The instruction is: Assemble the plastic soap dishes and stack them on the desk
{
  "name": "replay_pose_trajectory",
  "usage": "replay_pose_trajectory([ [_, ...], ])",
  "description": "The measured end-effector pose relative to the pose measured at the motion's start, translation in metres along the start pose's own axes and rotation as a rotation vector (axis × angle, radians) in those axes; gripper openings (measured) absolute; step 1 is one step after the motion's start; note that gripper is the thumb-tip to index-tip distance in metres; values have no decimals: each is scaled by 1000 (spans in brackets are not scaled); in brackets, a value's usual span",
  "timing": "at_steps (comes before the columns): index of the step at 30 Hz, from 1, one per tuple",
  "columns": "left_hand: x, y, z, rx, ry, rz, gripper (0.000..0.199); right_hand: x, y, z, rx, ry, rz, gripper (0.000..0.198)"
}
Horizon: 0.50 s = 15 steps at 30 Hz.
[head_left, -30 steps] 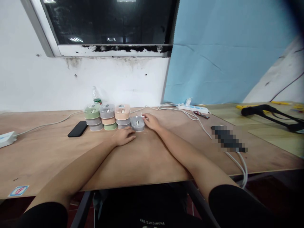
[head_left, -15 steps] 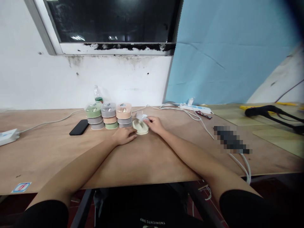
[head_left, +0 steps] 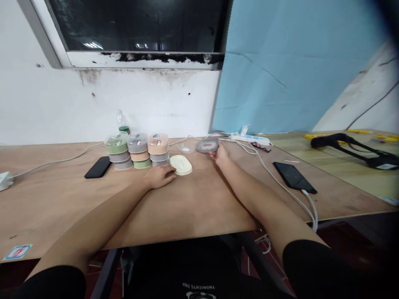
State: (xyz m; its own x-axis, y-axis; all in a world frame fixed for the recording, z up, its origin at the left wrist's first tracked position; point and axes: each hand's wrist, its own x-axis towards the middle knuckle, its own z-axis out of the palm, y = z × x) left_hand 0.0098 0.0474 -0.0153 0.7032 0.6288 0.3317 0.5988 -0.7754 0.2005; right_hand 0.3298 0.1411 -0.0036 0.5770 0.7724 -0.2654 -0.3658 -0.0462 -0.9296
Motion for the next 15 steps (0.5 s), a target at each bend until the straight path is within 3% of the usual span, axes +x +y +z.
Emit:
replay_pose_trajectory([
  [6,0,-1,0,5,-10,-1,39,-2,9,5,-385,-230,-65,34],
  [10,0,-2,1,-4,-8,-14,40,-2,17,4,-503,-208,-208,24],
  [15,0,-1,0,-6,0,-7,40,-3,23,1,-931,-88,-640,17],
])
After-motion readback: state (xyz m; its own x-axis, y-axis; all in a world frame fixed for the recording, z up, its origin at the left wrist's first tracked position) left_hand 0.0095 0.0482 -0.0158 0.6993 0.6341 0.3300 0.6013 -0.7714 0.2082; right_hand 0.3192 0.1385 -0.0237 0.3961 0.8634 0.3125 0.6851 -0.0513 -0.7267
